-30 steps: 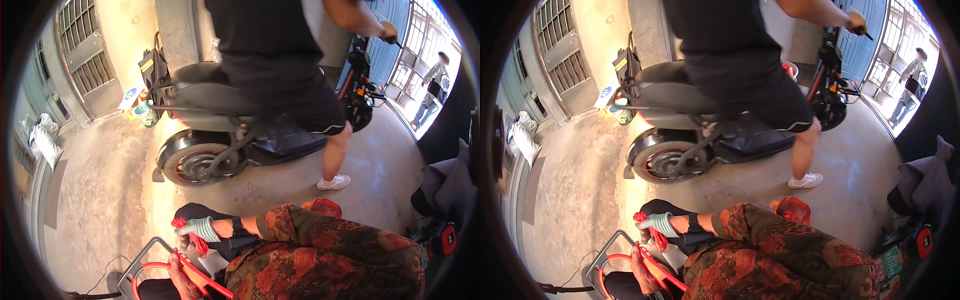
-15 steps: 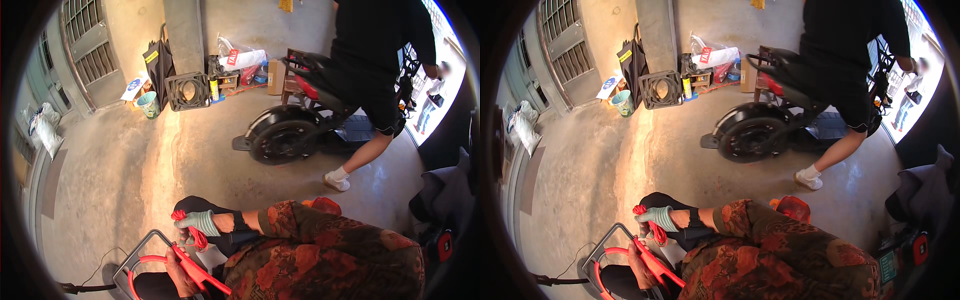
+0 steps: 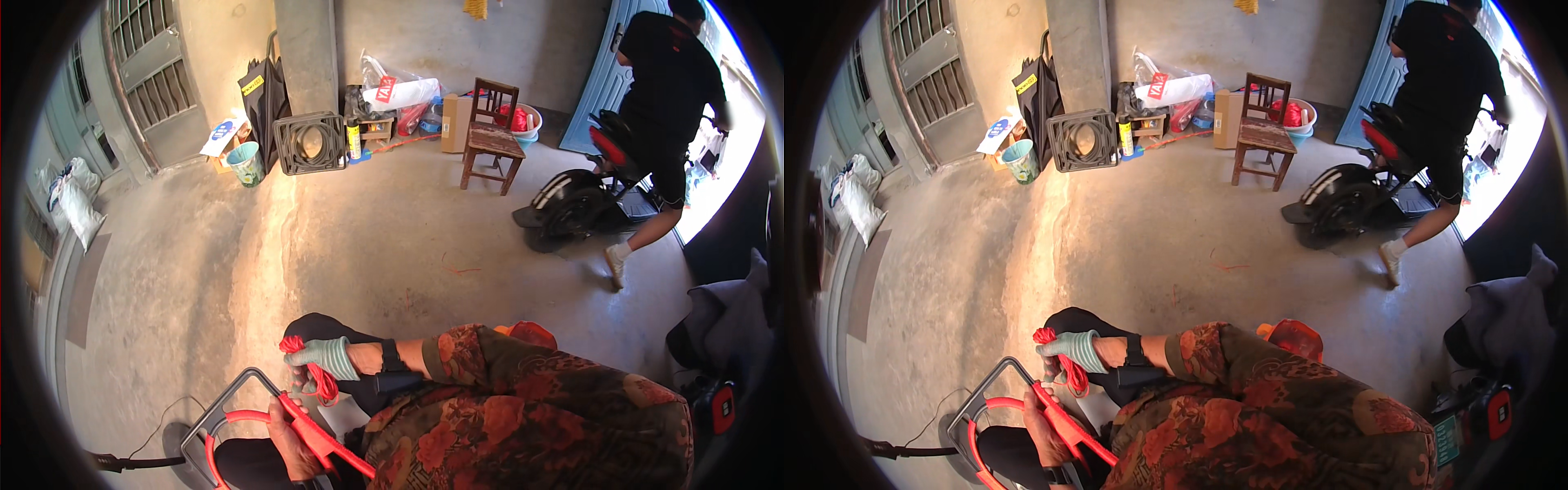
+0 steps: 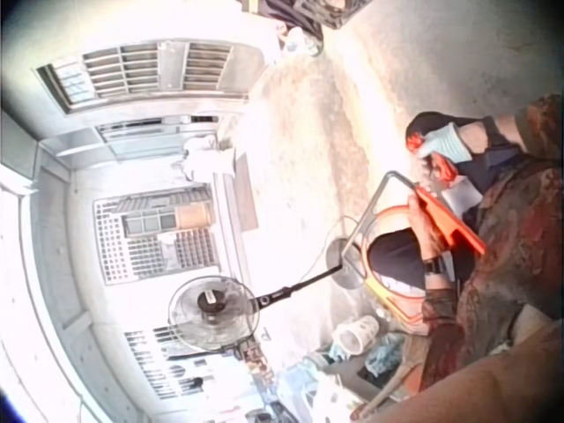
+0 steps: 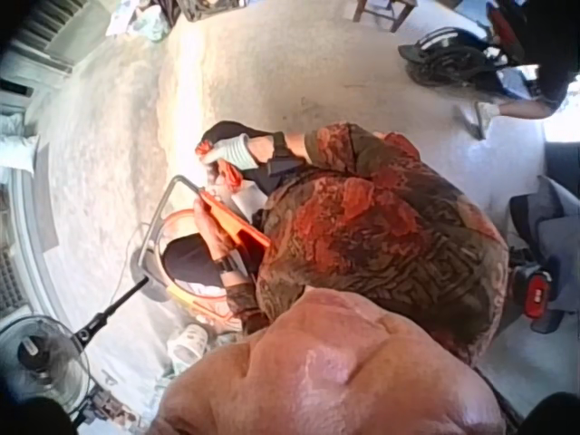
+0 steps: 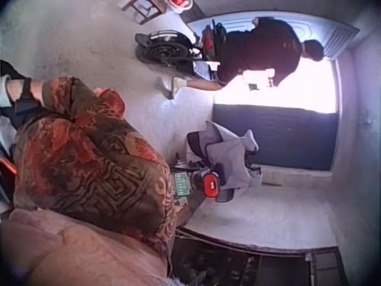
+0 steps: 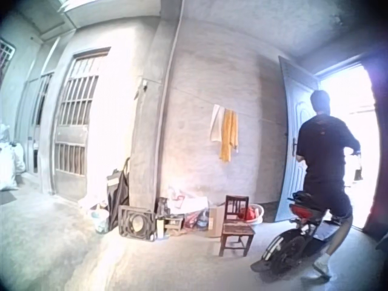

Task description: The recorder is wrapping a red frame component with red cord.

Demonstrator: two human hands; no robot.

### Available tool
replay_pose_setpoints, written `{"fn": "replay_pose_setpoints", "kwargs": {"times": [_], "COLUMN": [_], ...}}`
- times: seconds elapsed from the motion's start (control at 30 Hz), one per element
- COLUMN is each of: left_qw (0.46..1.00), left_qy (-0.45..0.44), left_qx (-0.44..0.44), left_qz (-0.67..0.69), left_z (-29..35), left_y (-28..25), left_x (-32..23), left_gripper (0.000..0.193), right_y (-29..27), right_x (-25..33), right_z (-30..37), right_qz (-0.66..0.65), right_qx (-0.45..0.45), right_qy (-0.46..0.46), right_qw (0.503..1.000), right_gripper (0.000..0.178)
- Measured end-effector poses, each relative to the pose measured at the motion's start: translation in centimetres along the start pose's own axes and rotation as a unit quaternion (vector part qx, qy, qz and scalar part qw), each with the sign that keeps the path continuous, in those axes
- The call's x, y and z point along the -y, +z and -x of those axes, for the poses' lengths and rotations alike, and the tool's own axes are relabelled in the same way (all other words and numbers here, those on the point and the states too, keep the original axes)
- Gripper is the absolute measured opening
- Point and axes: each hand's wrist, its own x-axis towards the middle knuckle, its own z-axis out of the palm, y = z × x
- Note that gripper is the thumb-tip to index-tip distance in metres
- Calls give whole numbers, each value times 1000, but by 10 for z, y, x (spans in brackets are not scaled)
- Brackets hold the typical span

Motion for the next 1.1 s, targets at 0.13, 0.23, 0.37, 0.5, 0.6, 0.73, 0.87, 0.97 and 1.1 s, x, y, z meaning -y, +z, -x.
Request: {"fn": "replay_pose_setpoints", "kwargs": {"times": [0.13, 0.23, 0.37, 0.5, 0.6, 0.73, 0.87, 0.97, 1.1], "left_qw": [999, 999, 999, 999, 999, 999, 998, 997, 997], "left_qy": [1, -42, -36, -29, -29, -27, -21, -19, -5], "left_qx": [-37, -19, -6, 4, 20, 23, 30, 36, 44], "left_qz": [-11, 27, -7, 43, 4, 19, 59, 73, 67], "left_z": [0, 5, -6, 1, 4, 0, 0, 3, -1], "left_y": [-13, 5, 21, 28, 25, 25, 25, 30, 28], "left_x": [2, -2, -2, -12, -10, -9, -6, -10, -11], "left_gripper": [32, 33, 30, 24, 28, 20, 14, 12, 13], "right_y": [9, -9, -25, -16, -2, 8, 29, 27, 11], "right_x": [-3, -3, 6, 18, 16, 14, 19, 13, 4], "right_z": [0, -5, -6, -1, 0, -3, 4, 3, 2], "right_qz": [-50, -80, -194, -113, -78, 103, 181, 178, -31], "right_qx": [7, -5, 27, 24, -30, -118, -79, -40, -23], "right_qy": [10, 11, 2, -7, -7, 29, 57, 107, 101], "right_qw": [999, 997, 981, 993, 996, 987, 979, 977, 994], "right_gripper": [27, 20, 26, 31, 34, 29, 24, 27, 26]}}
